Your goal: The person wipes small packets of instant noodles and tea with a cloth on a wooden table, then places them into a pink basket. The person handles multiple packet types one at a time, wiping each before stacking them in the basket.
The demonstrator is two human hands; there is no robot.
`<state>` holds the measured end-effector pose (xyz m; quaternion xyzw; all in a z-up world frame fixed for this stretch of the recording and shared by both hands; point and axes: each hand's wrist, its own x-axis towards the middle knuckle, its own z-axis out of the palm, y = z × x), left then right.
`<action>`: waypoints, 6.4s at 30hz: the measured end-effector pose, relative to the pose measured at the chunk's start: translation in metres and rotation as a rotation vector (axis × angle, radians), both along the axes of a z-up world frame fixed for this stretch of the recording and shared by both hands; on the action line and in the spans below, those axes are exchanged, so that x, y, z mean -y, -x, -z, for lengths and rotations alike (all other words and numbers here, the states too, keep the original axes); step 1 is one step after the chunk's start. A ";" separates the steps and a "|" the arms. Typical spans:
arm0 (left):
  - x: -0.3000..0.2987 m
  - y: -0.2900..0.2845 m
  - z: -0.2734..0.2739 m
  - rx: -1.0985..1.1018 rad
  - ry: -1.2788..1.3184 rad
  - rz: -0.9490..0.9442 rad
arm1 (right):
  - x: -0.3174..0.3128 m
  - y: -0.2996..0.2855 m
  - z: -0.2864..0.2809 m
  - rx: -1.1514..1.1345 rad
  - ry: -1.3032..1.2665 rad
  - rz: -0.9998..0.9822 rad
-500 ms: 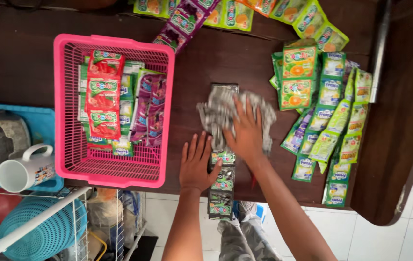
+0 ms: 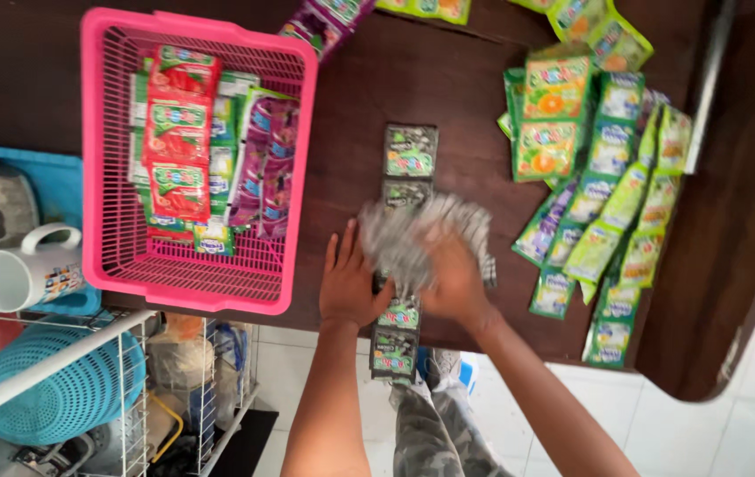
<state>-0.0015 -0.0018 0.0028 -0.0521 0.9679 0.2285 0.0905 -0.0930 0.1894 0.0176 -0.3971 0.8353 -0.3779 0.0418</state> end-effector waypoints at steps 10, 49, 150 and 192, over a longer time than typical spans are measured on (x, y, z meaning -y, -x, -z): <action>-0.001 -0.001 0.004 0.072 -0.021 -0.043 | 0.039 0.062 0.006 -0.003 -0.216 0.124; -0.003 -0.003 -0.002 0.058 0.033 -0.002 | 0.045 0.013 -0.025 0.231 -0.269 0.225; 0.003 -0.011 0.018 -0.116 -0.058 0.043 | 0.151 0.024 -0.018 -0.023 -1.063 0.584; -0.001 -0.005 0.012 -0.226 -0.090 -0.058 | 0.123 0.058 0.001 -0.078 -0.232 0.470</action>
